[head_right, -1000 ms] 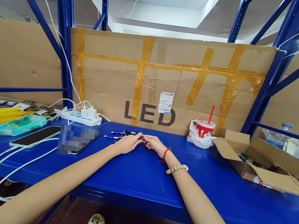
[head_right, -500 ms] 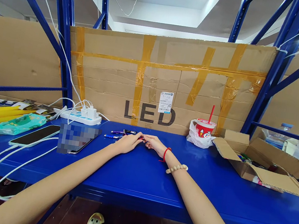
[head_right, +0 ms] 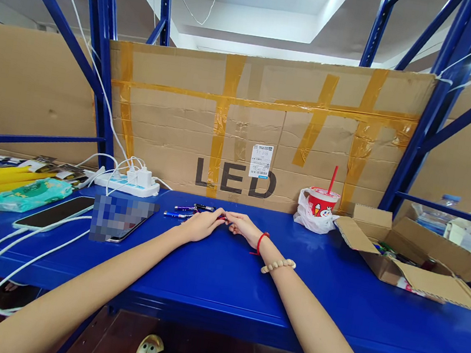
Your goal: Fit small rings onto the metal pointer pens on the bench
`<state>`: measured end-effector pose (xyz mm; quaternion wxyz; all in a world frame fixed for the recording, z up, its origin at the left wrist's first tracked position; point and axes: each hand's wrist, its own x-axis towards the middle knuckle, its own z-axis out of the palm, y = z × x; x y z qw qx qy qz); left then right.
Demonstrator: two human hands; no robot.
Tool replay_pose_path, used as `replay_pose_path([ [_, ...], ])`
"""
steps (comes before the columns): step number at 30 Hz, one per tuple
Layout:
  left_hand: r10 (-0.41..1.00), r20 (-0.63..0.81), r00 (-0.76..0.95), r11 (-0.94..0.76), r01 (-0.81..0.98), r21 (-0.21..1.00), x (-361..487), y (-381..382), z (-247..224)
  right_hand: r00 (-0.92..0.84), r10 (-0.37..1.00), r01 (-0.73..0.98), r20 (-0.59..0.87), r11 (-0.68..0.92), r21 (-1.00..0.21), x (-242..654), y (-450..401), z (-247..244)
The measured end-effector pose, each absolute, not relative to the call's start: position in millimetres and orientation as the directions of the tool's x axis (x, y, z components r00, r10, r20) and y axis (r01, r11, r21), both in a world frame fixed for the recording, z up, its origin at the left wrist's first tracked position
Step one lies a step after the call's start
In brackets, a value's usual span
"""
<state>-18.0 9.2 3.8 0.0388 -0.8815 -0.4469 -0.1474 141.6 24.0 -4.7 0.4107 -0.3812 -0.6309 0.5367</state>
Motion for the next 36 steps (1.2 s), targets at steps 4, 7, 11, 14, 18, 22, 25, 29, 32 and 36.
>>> replay_pose_path([
  [4,0.777,0.293,0.558,-0.599,0.798,0.069,-18.0,9.5,4.2,-0.364,0.926,0.043,0.103,0.127,-0.991,141.5,24.5,-4.5],
  [7,0.777,0.291,0.558,-0.599,0.797,0.072,-18.0,10.0,3.9,-0.367,0.925,0.041,0.104,0.127,-0.991,142.0,25.1,-5.0],
  [11,0.775,0.291,0.561,-0.602,0.795,0.070,-17.8,10.2,3.5,-0.373,0.922,0.040,0.104,0.129,-0.991,142.4,26.3,-6.4],
  [14,0.775,0.292,0.560,-0.602,0.796,0.069,-17.6,9.8,3.5,-0.374,0.922,0.038,0.104,0.127,-0.991,142.7,26.9,-6.9],
  [18,0.776,0.292,0.559,-0.600,0.797,0.066,-17.6,9.4,4.2,-0.381,0.918,0.030,0.108,0.129,-0.991,143.2,26.8,-6.7],
  [22,0.776,0.292,0.559,-0.601,0.796,0.071,-17.8,8.4,4.8,-0.380,0.919,0.046,0.104,0.131,-0.990,143.3,26.9,-6.9],
  [25,0.788,0.281,0.548,-0.587,0.806,0.075,-17.6,7.5,5.1,-0.381,0.918,0.048,0.108,0.137,-0.989,143.1,27.2,-7.5],
  [29,0.789,0.282,0.546,-0.584,0.808,0.071,-17.6,7.6,4.8,-0.379,0.919,0.045,0.107,0.133,-0.990,142.7,26.8,-7.1],
  [32,0.782,0.293,0.550,-0.591,0.804,0.070,-17.9,8.4,3.9,-0.383,0.918,0.045,0.104,0.131,-0.990,142.6,26.0,-5.9],
  [36,0.775,0.300,0.556,-0.599,0.798,0.068,-18.3,9.3,3.2,-0.381,0.919,0.040,0.103,0.128,-0.991,142.6,26.2,-5.6],
])
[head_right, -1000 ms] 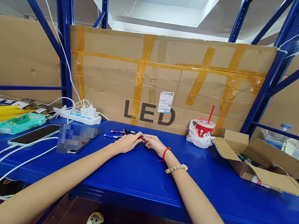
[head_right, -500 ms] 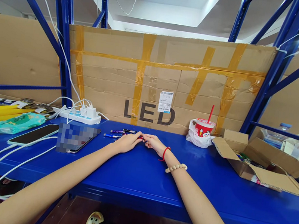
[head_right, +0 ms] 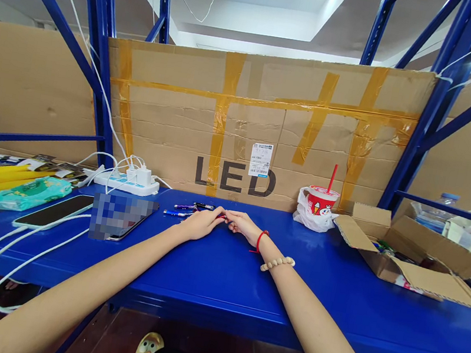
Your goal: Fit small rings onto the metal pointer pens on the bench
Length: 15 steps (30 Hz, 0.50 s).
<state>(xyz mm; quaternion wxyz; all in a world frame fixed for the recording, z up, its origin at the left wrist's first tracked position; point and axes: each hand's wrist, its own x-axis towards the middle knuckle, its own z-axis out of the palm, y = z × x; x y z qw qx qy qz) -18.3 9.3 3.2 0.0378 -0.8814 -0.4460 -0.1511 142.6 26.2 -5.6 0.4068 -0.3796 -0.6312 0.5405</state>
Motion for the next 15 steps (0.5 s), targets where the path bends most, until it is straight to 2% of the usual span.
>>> replay_pose_path([
  [15,0.762,0.313,0.567,-0.612,0.788,0.065,-18.8,11.8,1.1,-0.379,0.920,0.039,0.099,0.123,-0.992,142.1,25.8,-5.3],
])
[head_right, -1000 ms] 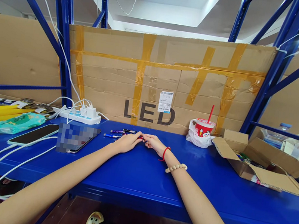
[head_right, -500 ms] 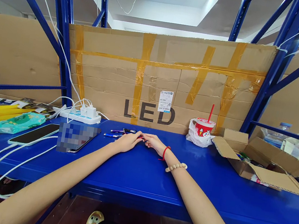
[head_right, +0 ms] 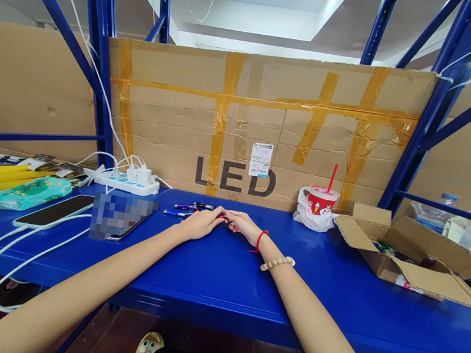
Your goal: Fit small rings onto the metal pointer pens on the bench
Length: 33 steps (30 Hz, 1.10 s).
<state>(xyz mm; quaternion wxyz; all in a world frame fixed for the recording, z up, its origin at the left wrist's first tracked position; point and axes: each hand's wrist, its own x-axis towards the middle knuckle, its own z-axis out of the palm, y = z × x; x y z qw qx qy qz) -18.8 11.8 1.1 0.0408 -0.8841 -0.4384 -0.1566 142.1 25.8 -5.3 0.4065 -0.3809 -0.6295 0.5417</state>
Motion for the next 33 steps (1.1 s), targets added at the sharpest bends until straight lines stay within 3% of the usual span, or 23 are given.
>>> replay_pose_path([
  [33,0.779,0.339,0.528,-0.611,0.760,0.220,-20.0,14.8,-1.3,-0.356,0.926,0.145,0.126,0.188,-0.971,139.8,24.2,-4.8],
])
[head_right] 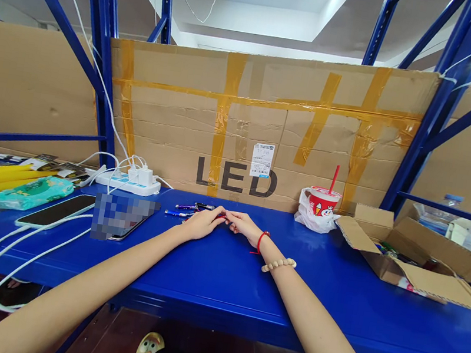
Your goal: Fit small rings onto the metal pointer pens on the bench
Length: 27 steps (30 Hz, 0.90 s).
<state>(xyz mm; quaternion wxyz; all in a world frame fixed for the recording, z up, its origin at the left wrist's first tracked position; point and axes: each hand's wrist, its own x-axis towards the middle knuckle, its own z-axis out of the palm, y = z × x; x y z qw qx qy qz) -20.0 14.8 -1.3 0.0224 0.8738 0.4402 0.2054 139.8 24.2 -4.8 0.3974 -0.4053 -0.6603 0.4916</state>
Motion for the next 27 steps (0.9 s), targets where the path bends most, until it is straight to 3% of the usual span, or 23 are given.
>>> replay_pose_path([
  [12,0.769,0.316,0.555,-0.611,0.785,0.107,-19.4,14.4,-0.2,-0.364,0.927,0.071,0.095,0.129,-0.989,140.8,27.2,-6.5],
  [27,0.772,0.307,0.557,-0.607,0.789,0.095,-18.6,10.4,2.4,-0.368,0.925,0.088,0.100,0.142,-0.986,141.7,27.6,-7.3],
])
